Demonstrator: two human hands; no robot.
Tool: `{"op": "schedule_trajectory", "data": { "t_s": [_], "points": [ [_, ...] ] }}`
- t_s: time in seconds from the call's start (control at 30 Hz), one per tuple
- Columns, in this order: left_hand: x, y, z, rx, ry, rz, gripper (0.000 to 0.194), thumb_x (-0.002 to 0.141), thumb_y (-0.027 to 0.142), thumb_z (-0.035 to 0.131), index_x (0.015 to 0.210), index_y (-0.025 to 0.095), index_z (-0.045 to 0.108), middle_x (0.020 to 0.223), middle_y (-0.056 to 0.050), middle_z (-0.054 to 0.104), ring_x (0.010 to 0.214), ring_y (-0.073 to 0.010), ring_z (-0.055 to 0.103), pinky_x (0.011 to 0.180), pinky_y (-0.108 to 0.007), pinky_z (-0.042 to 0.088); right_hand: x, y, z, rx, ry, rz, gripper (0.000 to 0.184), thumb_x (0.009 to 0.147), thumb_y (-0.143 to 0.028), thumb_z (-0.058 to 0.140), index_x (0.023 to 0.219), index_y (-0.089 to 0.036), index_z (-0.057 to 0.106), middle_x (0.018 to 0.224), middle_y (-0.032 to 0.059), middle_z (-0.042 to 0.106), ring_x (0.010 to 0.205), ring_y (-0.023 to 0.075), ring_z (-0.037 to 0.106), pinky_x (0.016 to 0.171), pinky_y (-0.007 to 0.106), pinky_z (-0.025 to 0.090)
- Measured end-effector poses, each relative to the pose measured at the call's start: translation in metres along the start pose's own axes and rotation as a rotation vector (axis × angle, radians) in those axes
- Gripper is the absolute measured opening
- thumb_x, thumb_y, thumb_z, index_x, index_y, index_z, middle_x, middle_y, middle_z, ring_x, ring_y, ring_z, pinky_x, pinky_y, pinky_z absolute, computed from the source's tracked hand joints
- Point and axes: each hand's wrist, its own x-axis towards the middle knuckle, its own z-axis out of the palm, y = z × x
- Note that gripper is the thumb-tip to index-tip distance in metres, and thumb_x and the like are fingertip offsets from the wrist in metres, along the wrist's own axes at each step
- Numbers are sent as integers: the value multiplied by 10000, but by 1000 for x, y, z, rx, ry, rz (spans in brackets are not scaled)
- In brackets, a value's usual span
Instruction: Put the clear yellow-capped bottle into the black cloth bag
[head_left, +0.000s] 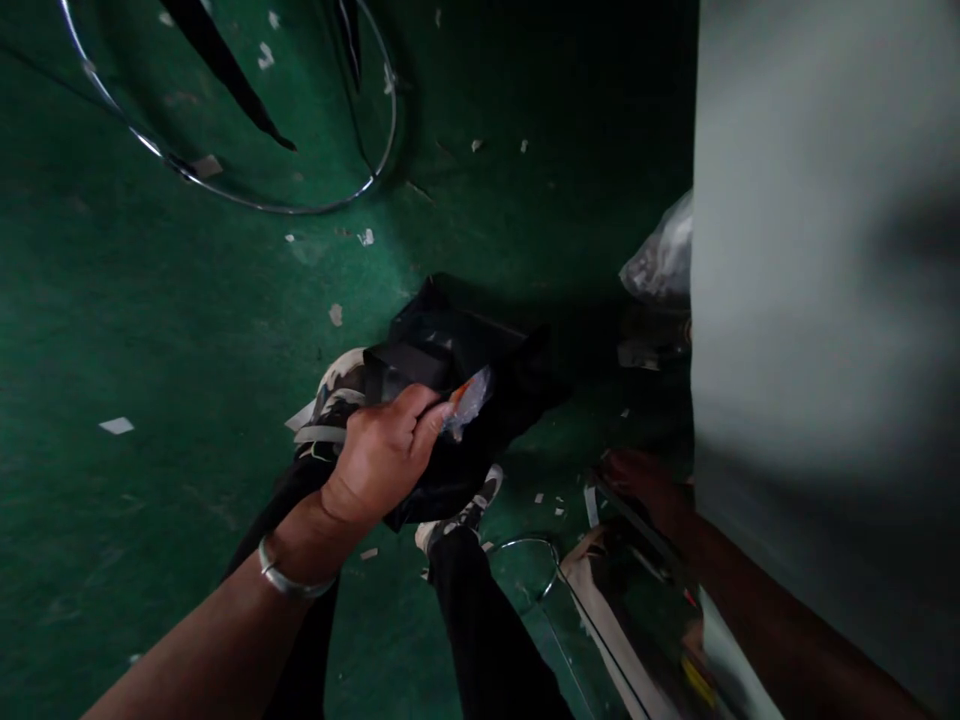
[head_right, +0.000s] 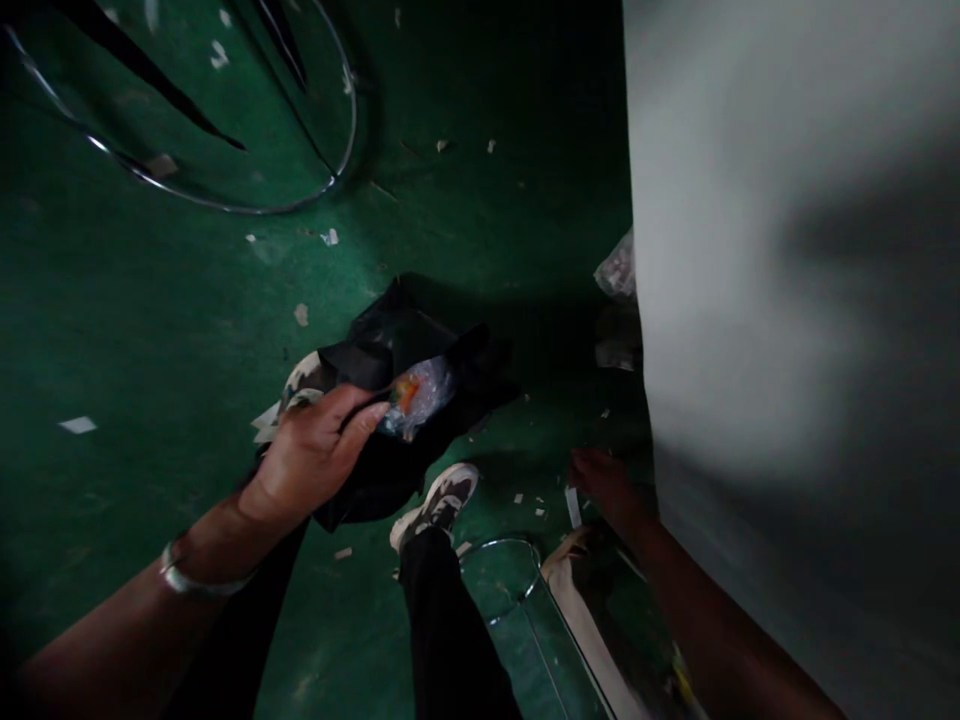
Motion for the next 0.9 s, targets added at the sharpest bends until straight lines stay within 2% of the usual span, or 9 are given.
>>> {"op": "schedule_trajectory", "data": {
  "t_s": [0.13, 0.23, 0.33, 0.4, 0.47, 0.6, 0.7, 0.8, 0.9],
  "points": [
    [3, 3, -7, -99, 97, -47, 263, 909, 391, 462, 781, 188, 569, 621, 39, 539, 577, -107, 521, 579, -217, 377, 33, -73, -8, 20, 102, -214, 444, 728, -430, 666, 1122, -228, 624, 1088, 101, 654, 836, 204, 641, 610, 290, 527],
    [7, 9, -10, -148, 145, -67, 264, 908, 363, 465, 736, 179, 545, 594, 50, 499, 535, -91, 469, 551, -209, 364, 62, -128, -30, 121, 442, -482, 502, 852, -448, 492, 1316, -260, 454, 1282, 76, 539, 986, 180, 609, 724, 279, 514],
    [11, 15, -8, -169, 130, -62, 233, 909, 346, 471, 768, 184, 560, 594, 53, 502, 535, -91, 472, 552, -205, 369, 85, -153, -39, 212, 731, -494, 461, 870, -350, 447, 1295, -172, 453, 1260, 127, 536, 961, 179, 611, 744, 292, 500],
    [13, 18, -6, -195, 102, -47, 211, 913, 334, 471, 796, 188, 568, 614, 50, 520, 561, -94, 495, 573, -204, 384, 85, -152, -24, 222, 645, -426, 433, 843, -342, 495, 1221, -129, 504, 1166, 153, 588, 872, 180, 633, 718, 308, 513],
    [15, 18, -5, -217, 91, -50, 192, 914, 315, 470, 815, 186, 573, 634, 47, 533, 584, -94, 504, 592, -201, 392, 68, -146, 8, 198, 393, -411, 448, 819, -413, 544, 1161, -124, 546, 1083, 153, 627, 815, 193, 646, 698, 339, 531],
    [20, 20, -8, -236, 150, -119, 197, 905, 296, 484, 775, 176, 568, 622, 52, 513, 564, -81, 457, 569, -194, 379, 3, -146, 83, -112, -196, -707, 698, 775, -515, 611, 1365, -215, 390, 1384, 118, 449, 1204, 254, 496, 988, 458, 425],
    [23, 24, -8, -253, 182, -155, 211, 901, 315, 486, 763, 178, 567, 613, 52, 508, 568, -84, 451, 560, -198, 378, -25, -157, 123, -440, -179, -898, 1017, 605, -415, 796, 1445, -209, 262, 1474, 117, 320, 1342, 311, 308, 1084, 487, 308],
    [26, 28, -5, -251, 172, -164, 206, 893, 329, 493, 776, 183, 580, 601, 50, 502, 570, -92, 453, 557, -207, 381, -19, -163, 135, -567, -149, -787, 572, 741, -299, 683, 1272, -180, 506, 1176, 118, 604, 1083, 285, 562, 897, 417, 456],
    [29, 33, -5, -286, 193, -209, 213, 881, 335, 501, 762, 183, 590, 590, 43, 496, 557, -95, 441, 537, -217, 372, -3, -163, 120, -483, -81, -778, 174, 850, -242, 502, 927, -179, 645, 829, 51, 668, 790, 193, 627, 722, 299, 459]
  ]
}}
